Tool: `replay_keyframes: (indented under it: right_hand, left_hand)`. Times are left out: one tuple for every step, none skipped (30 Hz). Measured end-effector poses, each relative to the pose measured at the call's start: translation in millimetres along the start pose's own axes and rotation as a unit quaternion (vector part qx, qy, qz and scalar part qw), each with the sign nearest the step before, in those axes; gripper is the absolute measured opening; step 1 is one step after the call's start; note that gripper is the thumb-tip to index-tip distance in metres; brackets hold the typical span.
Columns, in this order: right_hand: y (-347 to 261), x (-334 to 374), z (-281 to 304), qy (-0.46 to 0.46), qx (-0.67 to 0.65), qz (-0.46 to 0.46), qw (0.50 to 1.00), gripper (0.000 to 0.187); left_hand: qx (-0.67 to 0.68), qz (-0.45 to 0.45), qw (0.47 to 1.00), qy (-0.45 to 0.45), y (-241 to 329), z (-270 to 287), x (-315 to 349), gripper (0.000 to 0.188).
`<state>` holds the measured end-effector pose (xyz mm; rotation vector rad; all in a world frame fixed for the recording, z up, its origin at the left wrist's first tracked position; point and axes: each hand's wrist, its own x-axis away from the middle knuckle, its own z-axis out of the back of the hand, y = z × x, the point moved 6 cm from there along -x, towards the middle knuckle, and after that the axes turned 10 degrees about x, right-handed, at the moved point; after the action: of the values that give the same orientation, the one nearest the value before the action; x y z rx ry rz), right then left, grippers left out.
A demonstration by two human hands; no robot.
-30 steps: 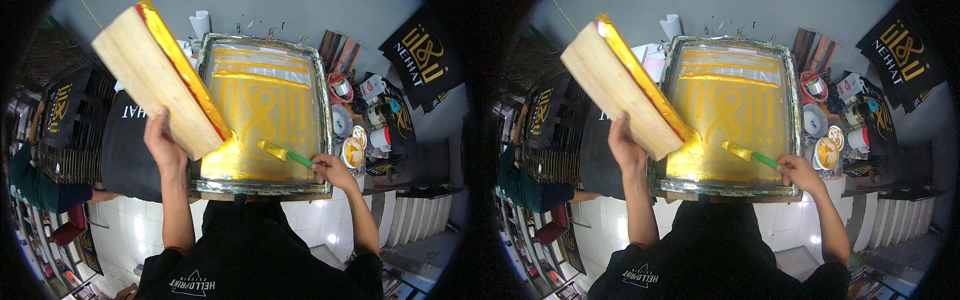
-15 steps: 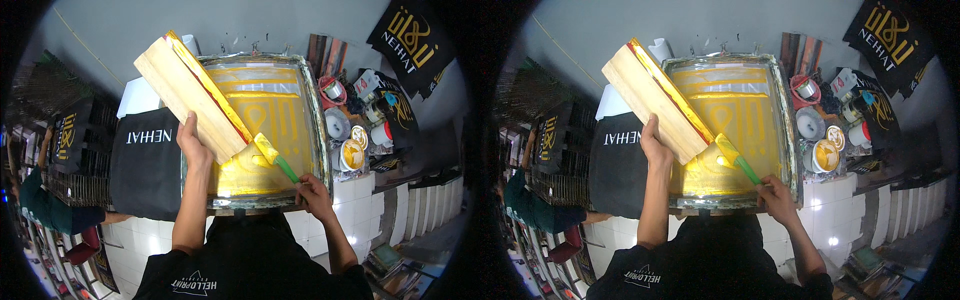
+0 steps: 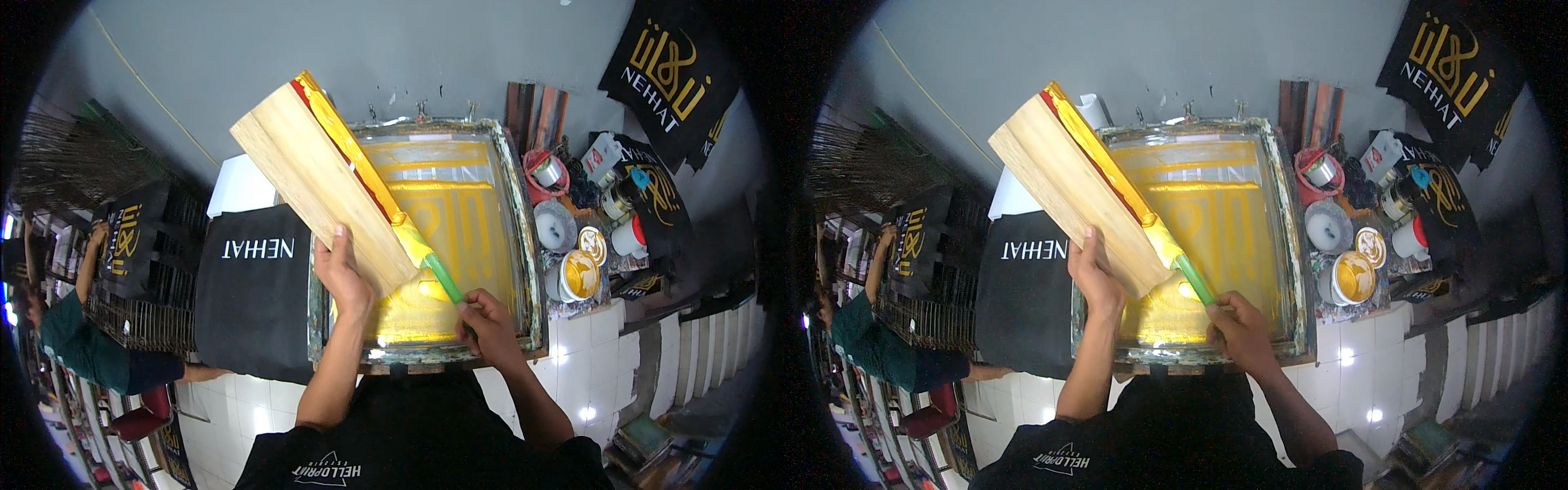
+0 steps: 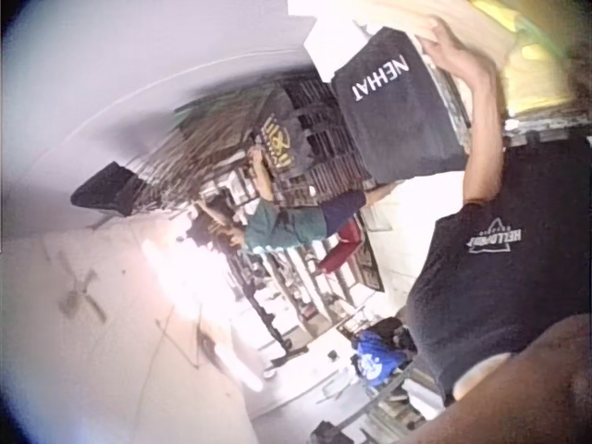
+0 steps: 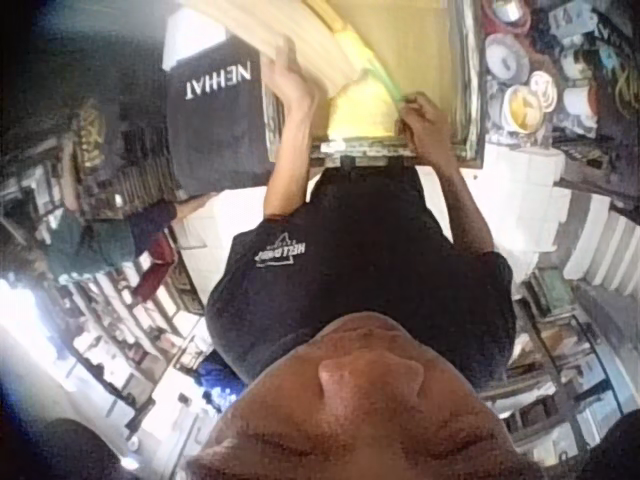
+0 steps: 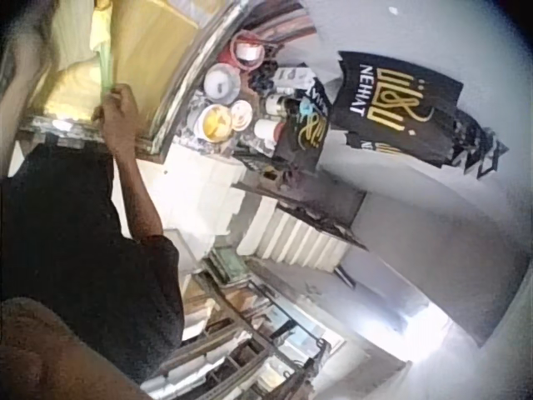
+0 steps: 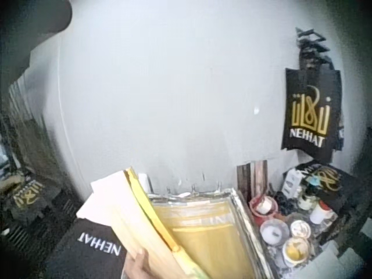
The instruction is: The person performs screen printing on black bags, placing each bag on the printing frame, lowering the screen, using a squeegee to spread gold ink, and then removing the bag to place it on a drying rack.
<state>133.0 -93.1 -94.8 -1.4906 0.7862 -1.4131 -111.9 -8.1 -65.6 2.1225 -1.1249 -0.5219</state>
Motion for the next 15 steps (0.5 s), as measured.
replay_keyframes:
  right_hand:
    - [-9, -2, -4, -0.007, -0.011, 0.005, 1.000, 0.018]
    - [-21, -2, -6, -0.013, -0.021, 0.010, 1.000, 0.018]
    - [-32, -3, -9, -0.021, -0.032, 0.015, 0.999, 0.018]
    - [-42, -4, -12, -0.023, -0.034, 0.025, 0.999, 0.018]
    - [-53, -4, -14, -0.025, -0.037, 0.034, 0.998, 0.017]
    - [-62, -5, -16, -0.028, -0.039, 0.044, 0.998, 0.016]
    - [-72, -5, -16, -0.032, -0.044, 0.057, 0.997, 0.017]
    - [-81, -5, -17, -0.035, -0.048, 0.070, 0.996, 0.018]
    - [-90, -3, -17, -0.038, -0.053, 0.080, 0.995, 0.019]
    - [-98, -3, -17, -0.037, -0.054, 0.087, 0.994, 0.019]
    - [-108, -4, -17, -0.035, -0.054, 0.095, 0.993, 0.019]
    - [-117, -4, -16, -0.033, -0.055, 0.101, 0.993, 0.019]
    - [-126, -3, -15, -0.032, -0.053, 0.113, 0.992, 0.020]
    - [-136, -2, -14, -0.031, -0.052, 0.125, 0.990, 0.020]
    - [-144, -1, -13, -0.030, -0.050, 0.136, 0.989, 0.020]
  left_hand:
    - [0.001, -0.004, 1.000, 0.001, 0, 0, 2, 0.037]
    - [-0.005, -0.022, 1.000, -0.004, 1, -2, 4, 0.035]
    - [-0.005, -0.029, 1.000, -0.010, 3, -4, 6, 0.034]
    - [-0.005, -0.036, 0.999, -0.016, 5, -7, 7, 0.034]
    - [-0.006, -0.043, 0.999, -0.023, 6, -9, 9, 0.033]
    - [-0.020, -0.060, 0.998, -0.024, 8, -8, 9, 0.032]
    - [-0.028, -0.065, 0.997, -0.031, 10, -8, 12, 0.032]
    - [-0.035, -0.070, 0.996, -0.038, 12, -10, 14, 0.032]
    - [-0.044, -0.072, 0.995, -0.043, 15, -10, 17, 0.032]
    - [-0.052, -0.081, 0.994, -0.049, 16, -9, 17, 0.031]
    - [-0.066, -0.089, 0.992, -0.051, 17, -9, 17, 0.030]
    - [-0.082, -0.095, 0.991, -0.053, 17, -7, 19, 0.030]
    - [-0.097, -0.100, 0.989, -0.055, 18, -7, 20, 0.030]
    - [-0.080, -0.089, 0.991, -0.063, 18, -8, 22, 0.028]
    - [-0.072, -0.091, 0.991, -0.064, 19, -8, 23, 0.028]
